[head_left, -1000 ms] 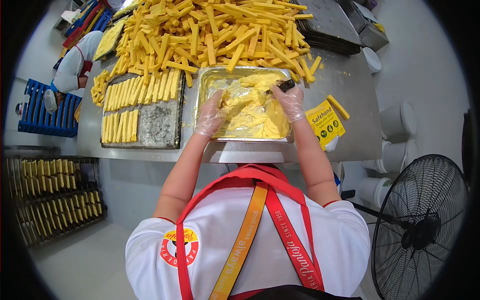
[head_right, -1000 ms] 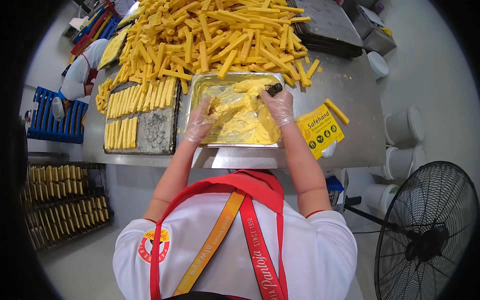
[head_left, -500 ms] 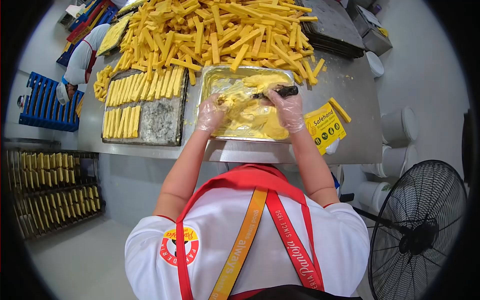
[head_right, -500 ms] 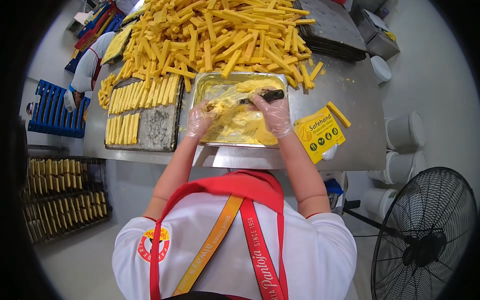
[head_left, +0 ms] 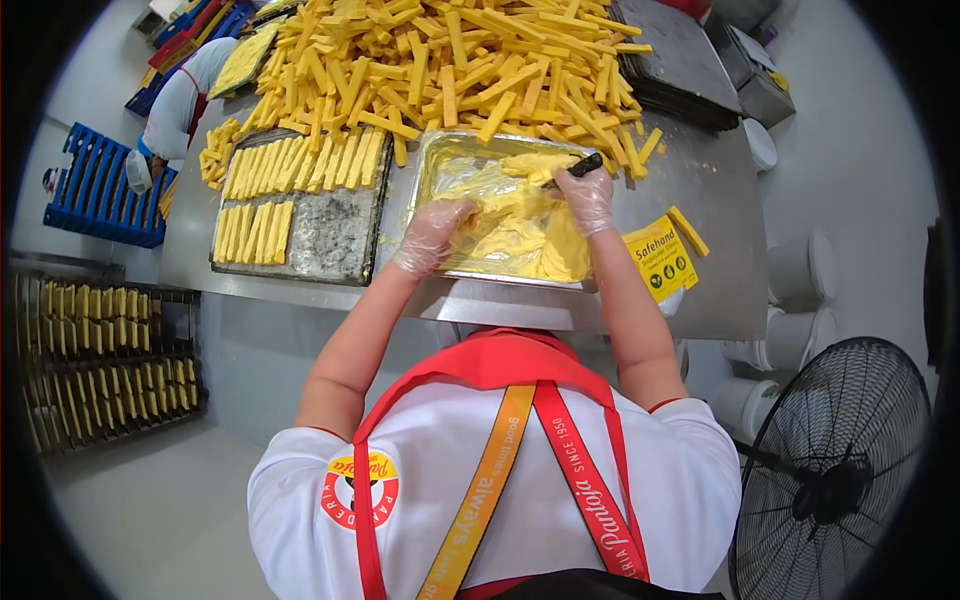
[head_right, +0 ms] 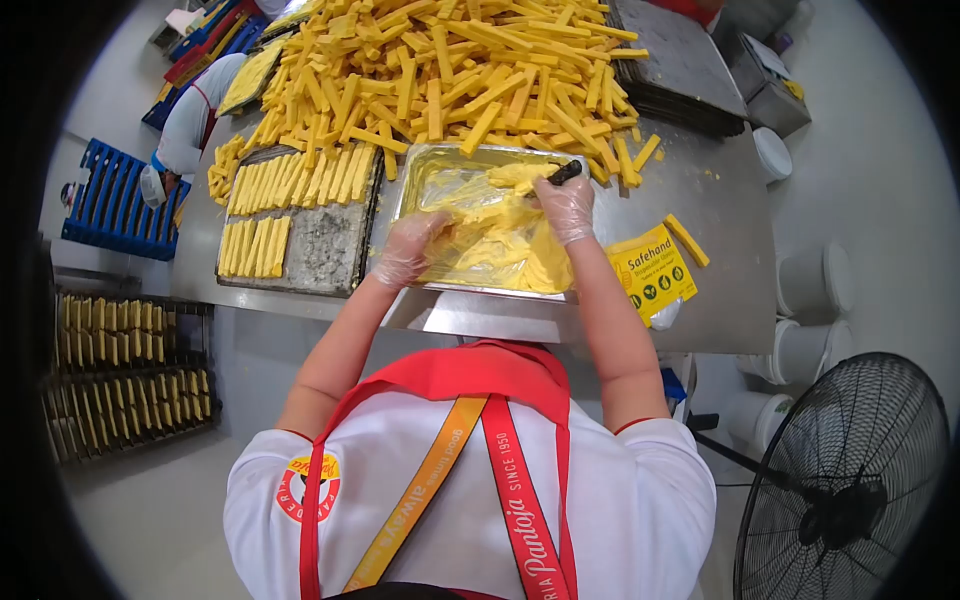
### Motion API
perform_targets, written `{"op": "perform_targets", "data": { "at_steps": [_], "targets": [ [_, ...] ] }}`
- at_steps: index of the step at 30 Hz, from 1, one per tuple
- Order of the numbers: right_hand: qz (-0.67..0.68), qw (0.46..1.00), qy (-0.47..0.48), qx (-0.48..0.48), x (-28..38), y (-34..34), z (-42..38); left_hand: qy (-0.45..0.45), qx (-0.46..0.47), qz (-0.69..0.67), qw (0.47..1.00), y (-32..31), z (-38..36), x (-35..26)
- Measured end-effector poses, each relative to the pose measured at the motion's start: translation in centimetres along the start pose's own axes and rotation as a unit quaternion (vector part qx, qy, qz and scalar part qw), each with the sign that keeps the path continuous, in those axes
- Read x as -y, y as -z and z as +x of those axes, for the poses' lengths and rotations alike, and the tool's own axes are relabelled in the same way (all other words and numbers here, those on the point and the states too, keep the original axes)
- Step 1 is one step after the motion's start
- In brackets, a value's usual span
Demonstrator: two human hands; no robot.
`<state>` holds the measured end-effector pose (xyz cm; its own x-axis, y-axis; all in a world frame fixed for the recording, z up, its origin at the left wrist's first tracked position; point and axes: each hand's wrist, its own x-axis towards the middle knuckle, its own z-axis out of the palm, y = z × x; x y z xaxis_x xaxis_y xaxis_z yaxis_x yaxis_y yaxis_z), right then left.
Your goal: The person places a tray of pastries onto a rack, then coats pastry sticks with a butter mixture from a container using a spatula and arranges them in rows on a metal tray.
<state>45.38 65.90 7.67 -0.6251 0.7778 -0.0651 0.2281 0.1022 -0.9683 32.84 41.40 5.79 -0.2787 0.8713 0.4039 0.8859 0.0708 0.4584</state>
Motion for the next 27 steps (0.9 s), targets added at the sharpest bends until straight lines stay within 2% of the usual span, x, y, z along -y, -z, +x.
{"op": "perform_targets", "data": {
  "at_steps": [3,4,7,9,10,12,14,16,17,18,21,24,27],
  "targets": [
    [0.031,0.999,0.018,0.021,0.8,-0.2,-0.4,-0.020,-0.028,-0.009,0.999,-0.1,-0.2,0.3],
    [0.165,0.984,0.029,0.060,2.9,-0.6,-1.8,-0.018,-0.027,-0.009,0.999,0.2,0.1,-0.2],
    [0.237,0.958,-0.002,0.159,4.3,-1.0,-2.7,0.018,-0.024,0.044,0.999,-0.2,-0.3,-0.8],
    [0.071,0.991,0.010,0.115,0.9,-1.2,0.2,0.059,0.014,0.097,0.993,0.6,-1.1,-1.4],
    [-0.139,0.986,-0.021,0.091,2.1,-0.9,0.3,0.088,-0.005,0.096,0.991,1.9,-1.4,-2.4],
    [-0.031,0.998,0.012,0.059,-3.6,-0.4,3.0,0.148,-0.142,0.071,0.976,4.2,-3.3,-2.3],
    [-0.015,0.998,0.053,0.026,-2.8,-0.3,1.6,0.201,-0.290,0.063,0.934,7.2,-5.3,-2.6],
    [0.021,0.998,0.061,-0.002,-1.7,-0.6,0.4,0.307,-0.345,0.126,0.878,9.6,-9.7,-0.2],
    [0.047,0.998,0.050,-0.010,-1.4,-0.9,0.1,0.324,-0.363,0.196,0.851,10.4,-11.9,1.7],
    [0.072,0.996,0.039,-0.019,-1.1,-1.0,-0.2,0.340,-0.378,0.264,0.820,10.7,-13.9,3.6],
    [0.083,0.996,0.010,0.009,-0.2,-1.4,-0.6,0.388,-0.342,0.302,0.801,10.6,-18.6,7.9],
    [0.007,1.000,0.012,-0.011,0.4,-2.2,-0.9,0.438,-0.281,0.292,0.803,9.7,-19.4,9.7],
    [-0.192,0.975,0.097,0.048,1.3,-3.3,-3.5,0.406,-0.299,0.303,0.809,8.8,-20.6,11.2]
  ]
}}
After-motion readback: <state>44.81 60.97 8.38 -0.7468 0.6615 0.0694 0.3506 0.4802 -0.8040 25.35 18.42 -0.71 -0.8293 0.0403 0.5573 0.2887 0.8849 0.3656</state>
